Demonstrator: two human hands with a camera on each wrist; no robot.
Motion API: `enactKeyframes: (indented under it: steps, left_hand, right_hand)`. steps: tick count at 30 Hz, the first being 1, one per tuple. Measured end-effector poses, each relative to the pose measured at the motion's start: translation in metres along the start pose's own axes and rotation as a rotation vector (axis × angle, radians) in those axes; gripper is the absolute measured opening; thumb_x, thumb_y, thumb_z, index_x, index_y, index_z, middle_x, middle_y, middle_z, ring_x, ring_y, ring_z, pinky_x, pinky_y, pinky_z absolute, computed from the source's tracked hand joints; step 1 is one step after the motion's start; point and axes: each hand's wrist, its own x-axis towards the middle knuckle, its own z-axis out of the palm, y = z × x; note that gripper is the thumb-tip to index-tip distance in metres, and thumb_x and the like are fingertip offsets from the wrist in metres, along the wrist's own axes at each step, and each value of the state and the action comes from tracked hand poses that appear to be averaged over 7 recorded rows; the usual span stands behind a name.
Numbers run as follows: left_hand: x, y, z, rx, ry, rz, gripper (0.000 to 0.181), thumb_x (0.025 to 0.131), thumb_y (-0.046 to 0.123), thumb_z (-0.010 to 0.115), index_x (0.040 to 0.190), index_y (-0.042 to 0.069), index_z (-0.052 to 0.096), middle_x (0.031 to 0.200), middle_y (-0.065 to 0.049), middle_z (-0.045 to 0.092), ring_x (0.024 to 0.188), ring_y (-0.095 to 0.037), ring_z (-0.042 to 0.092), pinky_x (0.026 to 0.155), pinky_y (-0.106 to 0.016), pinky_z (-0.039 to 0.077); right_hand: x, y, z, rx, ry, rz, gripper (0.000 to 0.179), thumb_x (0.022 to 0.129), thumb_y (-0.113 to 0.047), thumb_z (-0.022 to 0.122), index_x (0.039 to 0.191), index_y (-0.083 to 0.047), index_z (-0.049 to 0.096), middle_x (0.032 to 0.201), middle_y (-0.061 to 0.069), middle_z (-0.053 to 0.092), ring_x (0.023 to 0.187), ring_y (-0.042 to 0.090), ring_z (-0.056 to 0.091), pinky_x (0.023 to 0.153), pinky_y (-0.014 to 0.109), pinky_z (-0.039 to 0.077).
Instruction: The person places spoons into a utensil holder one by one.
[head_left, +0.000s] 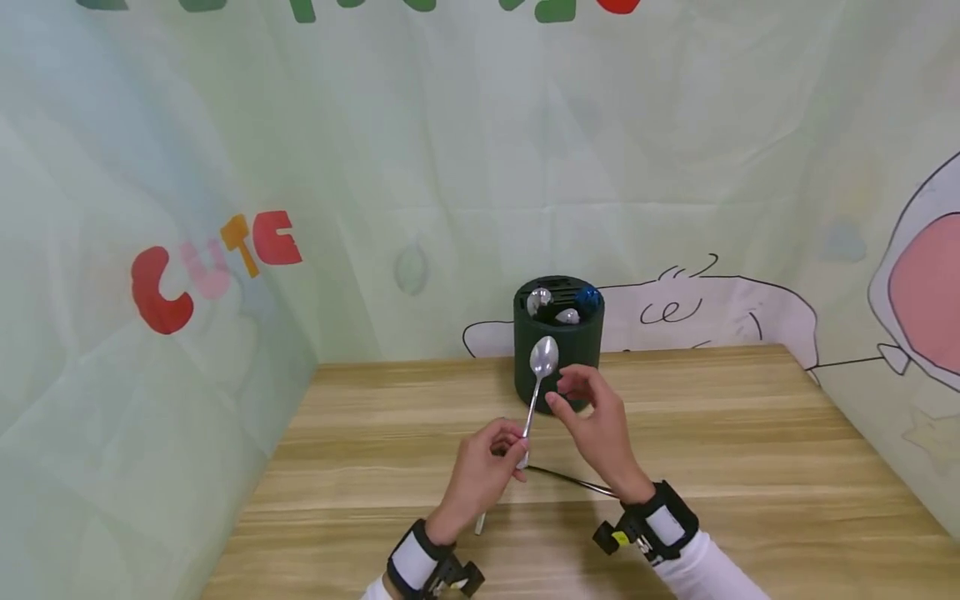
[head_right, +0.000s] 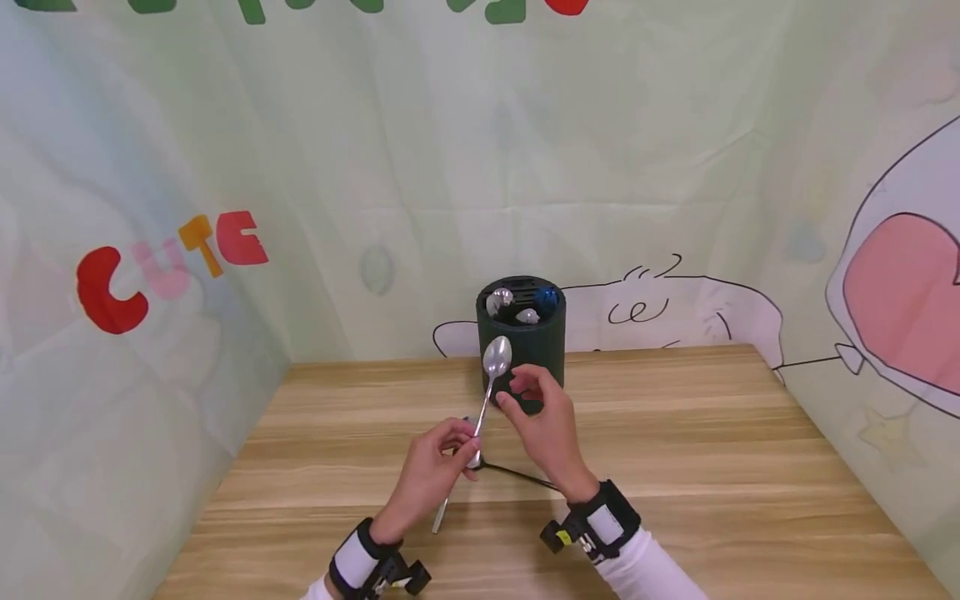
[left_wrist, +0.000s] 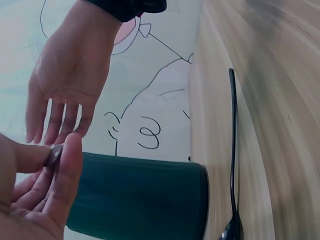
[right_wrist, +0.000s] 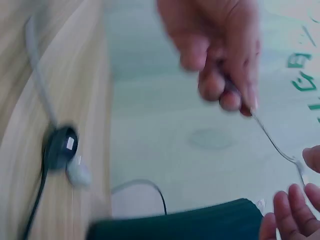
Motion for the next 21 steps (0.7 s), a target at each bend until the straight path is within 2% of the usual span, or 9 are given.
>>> enactKeyframes:
  steps: [4,8,14,21]
  left_hand:
    - [0.001,0.020,0.007,-0.086,0.013,0.050,0.010,0.086,-0.003,0.060,0.095,-0.001,0.058,0.081,-0.017,0.061,0.072,-0.028,0.061,0.056,-0.038,0.055]
    - [0.000,0.033,0.011,-0.077,0.025,0.061,0.010,0.086,-0.002,0.059,0.095,0.000,0.058,0.083,-0.016,0.061,0.074,-0.028,0.062,0.060,-0.037,0.055]
    - [-0.003,0.037,0.013,-0.077,0.027,0.069,0.010,0.087,0.000,0.059,0.097,-0.002,0.058,0.087,-0.022,0.061,0.077,-0.032,0.061,0.063,-0.042,0.054]
    - [-0.003,0.035,0.015,-0.173,-0.024,0.081,0.012,0.087,-0.003,0.058,0.098,-0.006,0.055,0.091,-0.027,0.061,0.080,-0.035,0.062,0.065,-0.044,0.054]
  right_hand:
    - [0.000,-0.006,-0.003,0.151,-0.062,0.153,0.030,0.090,-0.025,0.060,0.117,-0.013,0.055,0.105,0.004,0.060,0.092,0.016,0.057,0.080,0.039,0.048]
    - [0.000,-0.013,-0.005,0.213,-0.097,0.231,0.028,0.089,-0.030,0.061,0.113,-0.015,0.059,0.107,0.002,0.061,0.097,0.016,0.057,0.084,0.035,0.048]
    - [-0.001,-0.019,-0.005,0.293,-0.124,0.281,0.029,0.088,-0.028,0.062,0.110,-0.009,0.061,0.106,0.006,0.062,0.096,0.020,0.058,0.084,0.035,0.049]
    - [-0.001,-0.023,-0.004,0.333,-0.096,0.275,0.021,0.087,-0.024,0.064,0.102,-0.010,0.064,0.103,0.009,0.062,0.087,0.025,0.059,0.079,0.036,0.051]
